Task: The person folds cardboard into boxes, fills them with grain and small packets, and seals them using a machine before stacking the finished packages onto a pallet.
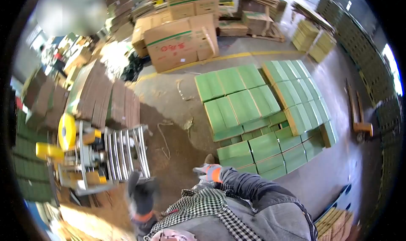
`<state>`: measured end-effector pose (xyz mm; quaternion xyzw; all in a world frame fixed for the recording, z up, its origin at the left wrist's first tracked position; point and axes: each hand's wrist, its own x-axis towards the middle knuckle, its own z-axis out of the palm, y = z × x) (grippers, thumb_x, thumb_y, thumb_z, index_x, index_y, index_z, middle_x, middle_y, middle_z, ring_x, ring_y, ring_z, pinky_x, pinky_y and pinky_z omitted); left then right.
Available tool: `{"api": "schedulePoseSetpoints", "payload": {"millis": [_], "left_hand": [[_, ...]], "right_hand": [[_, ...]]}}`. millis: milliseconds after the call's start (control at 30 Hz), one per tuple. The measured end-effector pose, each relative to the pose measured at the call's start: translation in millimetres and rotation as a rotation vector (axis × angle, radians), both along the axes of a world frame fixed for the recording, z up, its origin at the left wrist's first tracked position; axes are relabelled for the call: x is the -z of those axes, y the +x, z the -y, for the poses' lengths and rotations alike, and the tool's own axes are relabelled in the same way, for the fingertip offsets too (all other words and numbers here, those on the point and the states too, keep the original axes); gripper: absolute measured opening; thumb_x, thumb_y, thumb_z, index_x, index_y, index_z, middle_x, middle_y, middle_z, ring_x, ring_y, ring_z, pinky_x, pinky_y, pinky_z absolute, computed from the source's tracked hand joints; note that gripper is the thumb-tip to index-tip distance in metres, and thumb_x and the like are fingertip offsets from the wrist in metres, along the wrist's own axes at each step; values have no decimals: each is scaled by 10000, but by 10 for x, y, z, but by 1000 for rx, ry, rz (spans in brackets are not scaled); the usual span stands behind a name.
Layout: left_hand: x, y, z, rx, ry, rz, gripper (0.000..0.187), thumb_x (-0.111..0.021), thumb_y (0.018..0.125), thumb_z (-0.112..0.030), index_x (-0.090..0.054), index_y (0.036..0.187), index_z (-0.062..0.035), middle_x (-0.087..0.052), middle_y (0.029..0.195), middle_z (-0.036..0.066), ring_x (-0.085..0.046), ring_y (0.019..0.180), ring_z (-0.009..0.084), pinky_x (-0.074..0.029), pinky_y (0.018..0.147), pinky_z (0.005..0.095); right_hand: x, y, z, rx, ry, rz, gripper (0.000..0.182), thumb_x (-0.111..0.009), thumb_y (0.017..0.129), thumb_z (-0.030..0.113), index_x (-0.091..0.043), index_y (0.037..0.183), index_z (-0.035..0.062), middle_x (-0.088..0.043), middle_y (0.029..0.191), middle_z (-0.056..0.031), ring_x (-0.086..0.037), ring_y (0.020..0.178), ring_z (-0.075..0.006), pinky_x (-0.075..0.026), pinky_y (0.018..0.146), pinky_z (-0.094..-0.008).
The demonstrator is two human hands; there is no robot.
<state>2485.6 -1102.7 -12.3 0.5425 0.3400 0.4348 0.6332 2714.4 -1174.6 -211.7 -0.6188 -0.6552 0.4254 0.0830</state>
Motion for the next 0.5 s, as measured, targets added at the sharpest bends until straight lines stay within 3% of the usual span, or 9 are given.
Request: {"api": "schedulePoseSetpoints", "payload": {"millis": [67, 100, 133, 200, 233, 300, 367, 467, 500], "left_hand": [[658, 556, -626, 101, -438, 212, 489, -473, 905, -297, -364, 1322, -65, -524, 1189, 103, -550, 987, 208, -421, 867, 347], [1214, 618, -870, 164, -580, 234, 493, -474, 906, -310, -343, 1339, -115, -536, 1177, 90, -529, 1021, 198, -410, 889, 366], [1567, 721, -1069, 147, -778, 128, 513, -489, 898, -333, -333, 1344, -132, -528, 1185, 90, -528, 1019, 198, -404, 902, 365], [1969, 1012, -1384, 209, -744, -27, 449, -462, 903, -368, -396, 1297, -164, -548, 1136, 52, -542, 986, 187, -421, 870, 357], [2125, 1123, -1479, 233, -713, -152, 402, -435, 907, -404, -459, 1250, -195, -568, 1086, 14, -555, 952, 176, -438, 837, 350], [2325, 1416, -1765, 282, -700, -186, 456, -436, 898, -434, -414, 1288, -200, -517, 1202, 24, -512, 1056, 196, -388, 903, 390], [2526, 1757, -2135, 308, -877, -258, 550, -444, 885, -457, -301, 1361, -220, -385, 1352, 44, -381, 1218, 225, -262, 1005, 421], [3199, 2192, -2659, 416, -830, -247, 635, -458, 890, -409, -130, 1414, -264, -217, 1449, 50, -184, 1334, 218, -109, 1064, 421], [3266, 2407, -2776, 436, -756, -228, 646, -469, 895, -364, -121, 1419, -218, -226, 1443, 34, -181, 1332, 189, -112, 1066, 419]], "right_hand": [[244, 413, -130, 229, -155, -72, 552, -531, 797, 392, -412, 1283, 157, -576, 1084, -198, -551, 1018, -327, -426, 859, -369], [358, 619, -233, 346, -297, -78, 557, -530, 807, 427, -445, 1254, 105, -566, 1118, -189, -544, 1044, -308, -420, 880, -343], [768, 790, -212, 478, -197, -127, 539, -544, 803, 406, -457, 1245, 109, -577, 1102, -187, -559, 1028, -282, -429, 862, -336], [1066, 1049, -118, 745, -33, -201, 507, -590, 789, 326, -481, 1233, 105, -630, 1012, -140, -615, 866, -205, -460, 754, -317], [926, 1164, -141, 764, -50, -211, 507, -590, 789, 326, -481, 1233, 105, -630, 1012, -140, -615, 866, -205, -460, 754, -317], [739, 1406, -246, 1002, -229, -221, 559, -580, 788, 349, -445, 1275, 111, -615, 1050, -149, -604, 942, -239, -455, 802, -310], [918, 1421, -192, 1353, -147, -512, 460, -597, 816, 217, -488, 1252, 117, -651, 867, -21, -543, 616, -98, -422, 549, -235], [1244, 1344, -76, 1521, -167, -722, 436, -578, 837, 167, -481, 1251, 68, -639, 938, -58, -592, 734, -102, -441, 589, -220], [1373, 1273, -42, 1594, -156, -770, 431, -590, 824, 171, -497, 1226, 49, -624, 1013, -80, -587, 825, -117, -445, 698, -238]]}}
